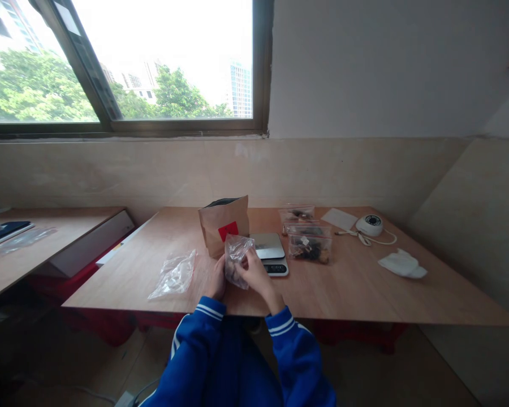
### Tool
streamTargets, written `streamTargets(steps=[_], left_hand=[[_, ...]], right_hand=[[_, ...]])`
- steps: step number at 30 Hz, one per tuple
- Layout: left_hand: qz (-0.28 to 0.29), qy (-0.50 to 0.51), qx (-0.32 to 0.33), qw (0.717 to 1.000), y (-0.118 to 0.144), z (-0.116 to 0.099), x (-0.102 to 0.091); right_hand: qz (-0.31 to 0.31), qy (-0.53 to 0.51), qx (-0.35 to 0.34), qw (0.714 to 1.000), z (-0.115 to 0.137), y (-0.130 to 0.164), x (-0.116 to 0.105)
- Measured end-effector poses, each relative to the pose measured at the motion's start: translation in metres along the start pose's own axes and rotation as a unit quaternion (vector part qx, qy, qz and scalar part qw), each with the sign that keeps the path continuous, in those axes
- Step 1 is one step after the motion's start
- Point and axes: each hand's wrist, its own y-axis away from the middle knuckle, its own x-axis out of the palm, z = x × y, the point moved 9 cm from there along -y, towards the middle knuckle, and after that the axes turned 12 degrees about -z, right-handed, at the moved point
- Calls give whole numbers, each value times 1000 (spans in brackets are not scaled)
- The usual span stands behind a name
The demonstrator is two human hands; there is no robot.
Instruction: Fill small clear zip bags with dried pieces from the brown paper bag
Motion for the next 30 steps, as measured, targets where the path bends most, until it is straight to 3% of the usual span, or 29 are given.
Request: streamTargets(steps=[4, 14, 27, 30], left_hand=[[26, 11, 5, 1000, 0, 2, 5], [2, -1, -7, 1000, -8, 15, 0], [9, 6, -14, 1000, -9, 21, 2], [8, 14, -11, 1000, -8, 19, 2]], right_hand=[[13, 11, 13, 1000, -3, 1, 0], [117, -57, 8, 991, 1, 15, 15], [90, -13, 37, 995, -13, 10, 20], [51, -6, 53, 997, -15, 5, 13]])
